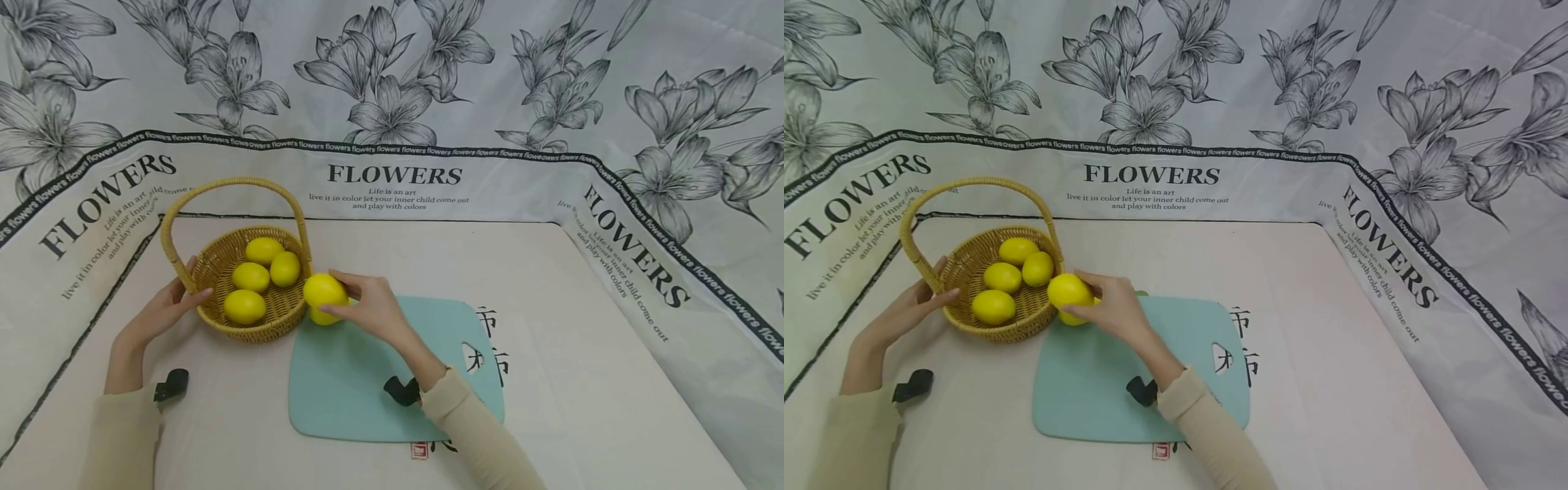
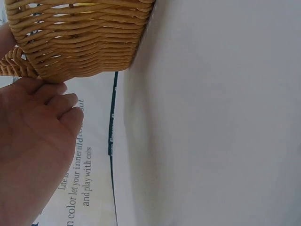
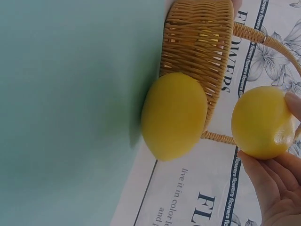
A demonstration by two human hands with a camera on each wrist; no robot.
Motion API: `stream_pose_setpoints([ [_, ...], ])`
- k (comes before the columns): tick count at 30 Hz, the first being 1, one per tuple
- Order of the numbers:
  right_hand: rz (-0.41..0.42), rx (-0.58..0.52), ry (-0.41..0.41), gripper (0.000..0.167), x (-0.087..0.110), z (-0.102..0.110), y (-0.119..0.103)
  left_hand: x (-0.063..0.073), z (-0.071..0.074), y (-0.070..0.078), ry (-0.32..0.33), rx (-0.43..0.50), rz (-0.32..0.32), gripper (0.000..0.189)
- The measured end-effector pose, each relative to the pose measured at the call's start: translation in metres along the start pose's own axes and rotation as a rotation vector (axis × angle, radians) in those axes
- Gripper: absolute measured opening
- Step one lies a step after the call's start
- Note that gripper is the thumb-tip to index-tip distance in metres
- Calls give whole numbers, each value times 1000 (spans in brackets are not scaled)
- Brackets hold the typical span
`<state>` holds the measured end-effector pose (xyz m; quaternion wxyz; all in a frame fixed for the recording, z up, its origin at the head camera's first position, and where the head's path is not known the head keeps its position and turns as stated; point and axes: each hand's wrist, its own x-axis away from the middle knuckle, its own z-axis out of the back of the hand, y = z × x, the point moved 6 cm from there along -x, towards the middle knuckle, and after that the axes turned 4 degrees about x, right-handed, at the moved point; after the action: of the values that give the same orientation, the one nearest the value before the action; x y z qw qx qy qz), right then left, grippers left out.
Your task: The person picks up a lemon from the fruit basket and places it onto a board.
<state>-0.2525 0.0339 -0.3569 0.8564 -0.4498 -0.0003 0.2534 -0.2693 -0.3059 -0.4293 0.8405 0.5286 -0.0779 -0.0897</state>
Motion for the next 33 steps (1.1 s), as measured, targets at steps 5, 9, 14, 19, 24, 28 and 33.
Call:
stream_pose_setpoints([
  [5,0,-1,10,61,5,6,8,0,0,0,4,-2,7,82],
  [9,-17,0,22,60,11,12,17,0,-1,0,-1,5,16,82],
  [14,-35,15,39,61,18,21,24,0,-1,2,1,1,9,82],
  [19,-65,31,56,62,24,29,31,0,-1,2,0,5,9,82],
  [24,-90,36,63,62,29,34,40,0,-1,1,1,4,9,82],
  [28,-97,43,62,62,32,38,49,0,-1,1,-2,10,0,82],
  [33,-107,63,51,63,34,44,56,1,-1,1,-3,12,-4,82],
])
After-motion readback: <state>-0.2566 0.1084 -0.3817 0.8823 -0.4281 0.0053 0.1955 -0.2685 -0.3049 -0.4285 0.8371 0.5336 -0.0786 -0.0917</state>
